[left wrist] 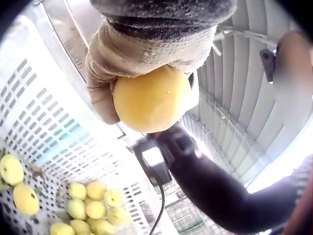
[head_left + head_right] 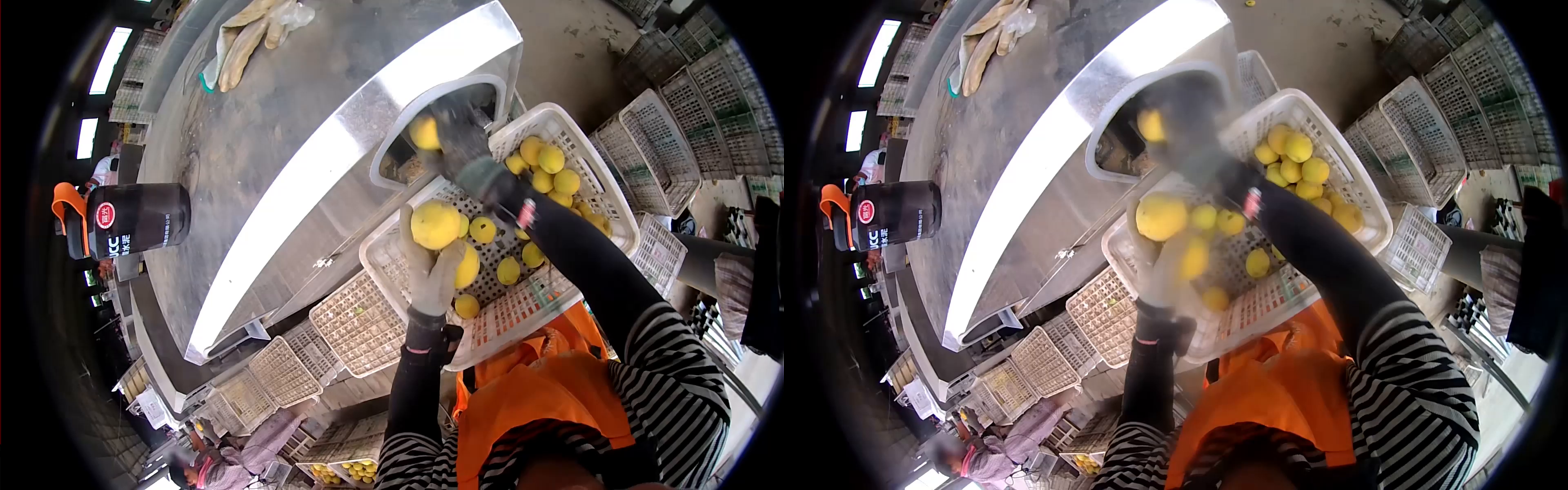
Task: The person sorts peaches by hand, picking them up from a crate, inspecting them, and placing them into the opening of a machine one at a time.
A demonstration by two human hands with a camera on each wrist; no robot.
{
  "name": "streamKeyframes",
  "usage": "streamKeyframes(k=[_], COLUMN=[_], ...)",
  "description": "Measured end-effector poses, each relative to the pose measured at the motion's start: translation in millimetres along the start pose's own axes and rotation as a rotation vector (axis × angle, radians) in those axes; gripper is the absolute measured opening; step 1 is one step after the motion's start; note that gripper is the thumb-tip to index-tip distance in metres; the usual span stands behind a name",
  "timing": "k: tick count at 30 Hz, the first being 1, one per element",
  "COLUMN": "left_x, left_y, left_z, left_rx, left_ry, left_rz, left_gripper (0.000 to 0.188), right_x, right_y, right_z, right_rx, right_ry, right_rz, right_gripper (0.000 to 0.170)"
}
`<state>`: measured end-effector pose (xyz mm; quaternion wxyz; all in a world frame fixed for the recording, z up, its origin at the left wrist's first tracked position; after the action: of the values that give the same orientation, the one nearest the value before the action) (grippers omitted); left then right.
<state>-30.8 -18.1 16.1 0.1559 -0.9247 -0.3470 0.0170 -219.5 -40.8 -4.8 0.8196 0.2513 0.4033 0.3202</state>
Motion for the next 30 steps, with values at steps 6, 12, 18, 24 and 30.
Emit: streamKeyframes(k=[6, 12, 18, 24, 30], left_x=[-5, 10, -9, -21, -10], left_y=[5, -30, -16, 7, -7], left_z=[-15, -47, -64, -40, -35], left_rx=[-0.484, -1.032, -0.731, -0.591, 0.179], left_ry=[-0.061, -0.300, -0.211, -0.227, -0.060], left_rz=[-0.069, -0.008, -0.139, -0.316, -0.225], left_gripper=[0.079, 0.077, 0.059, 0.036, 0.048], right_x=[22, 88, 25, -7, 80], right_y=[113, 109, 96, 81, 81], right_z=[86, 105, 86, 72, 105], right_rx=[-0.052, -0.449, 0.183, 0.264, -0.514], right_ry=[0.234, -0.058, 0.190, -0.173, -0.215], right_rz=[-0.095, 0.032, -0.072, -0.090, 0.289], right_gripper=[0.086, 0.085, 0.058, 0.063, 0.084])
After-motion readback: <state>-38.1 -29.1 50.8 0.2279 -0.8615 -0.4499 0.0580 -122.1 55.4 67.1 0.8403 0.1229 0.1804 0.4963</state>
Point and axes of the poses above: each hand's wrist, its own x-axis away from the middle knuckle, its own y-axis out of the back of the hand, z = x × y, the point moved 6 cm from there along -x, towards the middle knuckle, and after that the axes turned 3 degrees about z, right-handed, at the moved point
